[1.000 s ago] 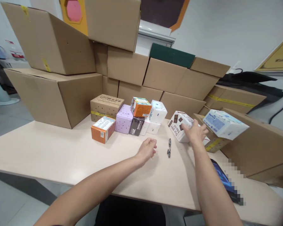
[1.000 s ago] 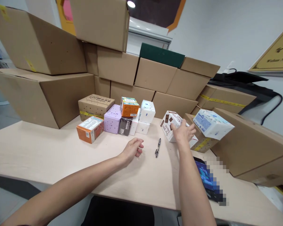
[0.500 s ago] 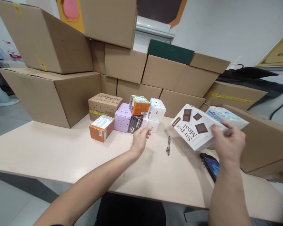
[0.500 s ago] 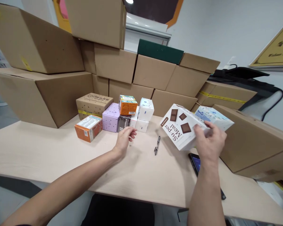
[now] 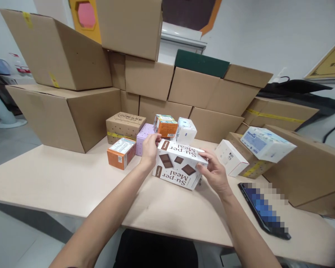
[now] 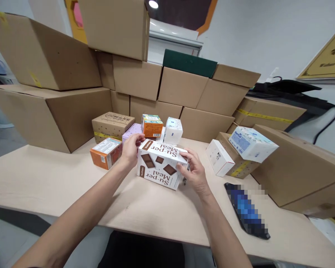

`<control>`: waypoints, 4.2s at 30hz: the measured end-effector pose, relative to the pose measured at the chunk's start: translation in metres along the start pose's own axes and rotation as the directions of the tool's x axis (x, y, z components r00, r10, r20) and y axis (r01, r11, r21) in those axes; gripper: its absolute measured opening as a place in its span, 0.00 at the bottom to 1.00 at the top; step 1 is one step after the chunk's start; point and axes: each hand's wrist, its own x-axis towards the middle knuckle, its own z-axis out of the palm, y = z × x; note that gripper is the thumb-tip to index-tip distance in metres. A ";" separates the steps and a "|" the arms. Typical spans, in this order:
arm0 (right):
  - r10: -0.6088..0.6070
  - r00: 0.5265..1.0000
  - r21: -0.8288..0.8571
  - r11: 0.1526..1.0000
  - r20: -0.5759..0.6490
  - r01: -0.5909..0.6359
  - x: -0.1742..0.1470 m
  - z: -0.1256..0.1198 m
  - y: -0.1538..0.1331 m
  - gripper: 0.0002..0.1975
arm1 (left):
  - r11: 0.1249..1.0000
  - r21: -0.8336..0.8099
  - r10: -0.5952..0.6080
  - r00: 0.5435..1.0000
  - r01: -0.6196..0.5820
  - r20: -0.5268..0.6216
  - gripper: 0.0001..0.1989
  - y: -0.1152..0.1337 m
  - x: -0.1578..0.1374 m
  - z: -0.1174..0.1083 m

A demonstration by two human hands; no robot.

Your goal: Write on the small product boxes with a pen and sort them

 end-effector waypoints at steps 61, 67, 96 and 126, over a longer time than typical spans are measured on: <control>0.463 0.836 -0.106 0.885 0.293 -0.453 -0.025 -0.001 -0.006 0.22 | 0.651 0.748 -0.438 0.738 -0.133 0.513 0.32 0.020 -0.020 -0.061; 0.346 0.932 0.216 0.907 0.106 -0.361 -0.020 -0.003 -0.005 0.22 | 0.843 0.519 -0.203 0.810 -0.141 0.551 0.35 0.031 -0.025 -0.059; 0.495 0.866 -0.811 0.534 0.070 -0.239 -0.013 -0.011 0.039 0.05 | 0.869 0.396 -0.082 0.705 -0.295 0.705 0.46 0.014 -0.024 -0.060; 0.176 0.982 -0.072 0.981 -0.075 -0.181 0.046 0.031 -0.055 0.10 | 0.659 0.569 -0.104 0.689 -0.492 0.717 0.21 0.032 -0.047 -0.048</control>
